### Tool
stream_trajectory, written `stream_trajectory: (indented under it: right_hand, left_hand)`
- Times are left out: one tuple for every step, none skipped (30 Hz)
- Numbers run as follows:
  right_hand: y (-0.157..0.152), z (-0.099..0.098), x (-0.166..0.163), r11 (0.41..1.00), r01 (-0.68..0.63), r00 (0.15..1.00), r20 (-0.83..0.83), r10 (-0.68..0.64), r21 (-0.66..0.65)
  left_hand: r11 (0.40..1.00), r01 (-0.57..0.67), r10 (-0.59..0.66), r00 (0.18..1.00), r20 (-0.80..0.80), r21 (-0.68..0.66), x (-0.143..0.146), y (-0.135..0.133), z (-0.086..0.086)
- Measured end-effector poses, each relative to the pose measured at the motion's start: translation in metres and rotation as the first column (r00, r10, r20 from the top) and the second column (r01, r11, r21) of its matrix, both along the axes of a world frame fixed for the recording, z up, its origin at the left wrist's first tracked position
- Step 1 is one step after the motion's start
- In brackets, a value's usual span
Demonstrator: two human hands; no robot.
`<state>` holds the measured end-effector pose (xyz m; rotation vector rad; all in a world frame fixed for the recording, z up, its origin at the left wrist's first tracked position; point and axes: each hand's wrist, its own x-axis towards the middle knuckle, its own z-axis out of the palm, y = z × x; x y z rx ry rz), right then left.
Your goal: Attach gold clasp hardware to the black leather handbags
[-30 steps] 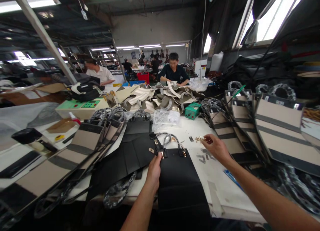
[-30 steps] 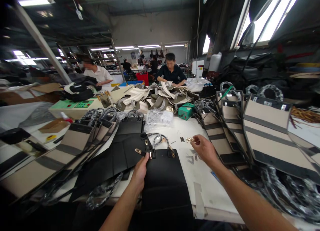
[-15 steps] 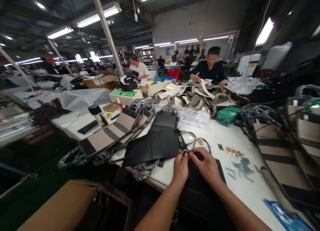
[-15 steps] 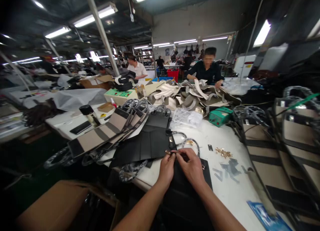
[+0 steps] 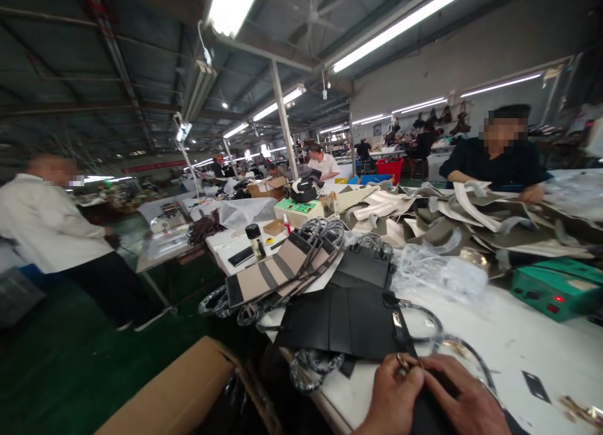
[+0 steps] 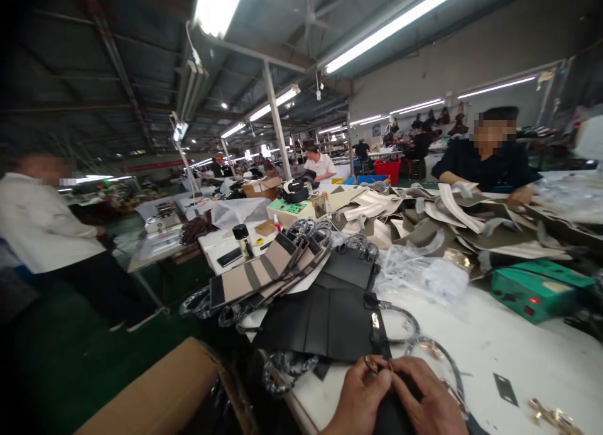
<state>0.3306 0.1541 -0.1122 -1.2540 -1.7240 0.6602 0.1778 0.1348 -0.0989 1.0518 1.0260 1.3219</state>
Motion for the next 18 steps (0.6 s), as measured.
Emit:
stream_trajectory:
  right_hand:
    - [0.001,-0.001,0.001,1.0,-0.005,1.0,-0.006,0.005,0.003]
    - [0.001,-0.002,0.002,1.0,-0.007,1.0,-0.015,0.007,0.008]
    - [0.001,-0.002,0.002,1.0,-0.007,1.0,-0.026,0.007,0.013]
    - [0.001,-0.002,0.002,1.0,-0.001,0.999,-0.039,0.002,0.015]
    - [0.0,-0.001,0.002,1.0,0.009,0.998,-0.056,-0.008,0.014]
    - [0.0,0.001,0.003,1.0,0.019,0.997,-0.076,-0.019,0.007]
    - [-0.001,0.003,0.003,1.0,0.02,0.995,-0.094,-0.021,-0.013]
    - [-0.003,0.006,0.003,0.999,0.013,0.994,-0.108,-0.017,-0.041]
    - [-0.004,0.009,0.004,0.997,-0.007,0.993,-0.115,-0.003,-0.079]
    - [-0.007,0.012,0.004,0.991,-0.04,0.993,-0.117,0.025,-0.124]
    - [-0.009,0.015,0.004,0.982,-0.083,0.991,-0.119,0.063,-0.167]
    - [-0.011,0.018,0.005,0.971,-0.127,0.987,-0.126,0.103,-0.203]
    - [-0.013,0.02,0.005,0.96,-0.166,0.981,-0.141,0.137,-0.226]
    - [-0.015,0.022,0.006,0.95,-0.2,0.973,-0.162,0.164,-0.24]
    - [-0.016,0.023,0.007,0.941,-0.229,0.965,-0.186,0.186,-0.25]
    - [-0.017,0.023,0.008,0.932,-0.254,0.957,-0.211,0.202,-0.259]
    - [-0.017,0.023,0.009,0.923,-0.274,0.949,-0.23,0.214,-0.269]
    - [-0.017,0.023,0.01,0.916,-0.292,0.943,-0.244,0.226,-0.277]
  left_hand:
    - [1.0,-0.002,0.002,1.0,-0.001,-0.013,0.0,0.0,0.0]
    - [1.0,-0.002,0.002,1.0,-0.004,-0.023,0.001,0.0,0.0]
    - [1.0,-0.003,0.002,1.0,-0.006,-0.029,0.001,0.0,0.0]
    - [0.999,0.0,0.0,1.0,-0.002,-0.033,0.002,0.0,0.0]
    - [0.999,0.004,-0.003,1.0,0.012,-0.036,0.003,0.0,0.0]
    - [0.999,0.008,-0.007,0.999,0.032,-0.042,0.003,0.001,0.0]
    - [0.999,0.014,-0.011,0.999,0.053,-0.049,0.004,0.001,0.001]
    - [0.998,0.024,-0.02,0.997,0.069,-0.056,0.004,0.001,0.001]
    - [0.997,0.036,-0.031,0.997,0.075,-0.064,0.003,0.001,0.002]
    - [0.996,0.051,-0.046,0.996,0.072,-0.073,0.003,0.001,0.003]
    - [0.994,0.071,-0.066,0.996,0.066,-0.083,0.001,0.0,0.004]
    - [0.991,0.094,-0.088,0.994,0.062,-0.091,0.0,0.0,0.004]
    - [0.988,0.116,-0.11,0.992,0.061,-0.098,-0.001,-0.001,0.005]
    - [0.985,0.135,-0.129,0.99,0.062,-0.106,-0.003,-0.002,0.006]
    - [0.982,0.15,-0.143,0.988,0.062,-0.117,-0.005,-0.003,0.006]
    - [0.979,0.157,-0.151,0.987,0.058,-0.132,-0.006,-0.004,0.007]
    - [0.976,0.159,-0.154,0.987,0.047,-0.146,-0.007,-0.004,0.007]
    - [0.975,0.157,-0.153,0.988,0.033,-0.156,-0.008,-0.005,0.006]
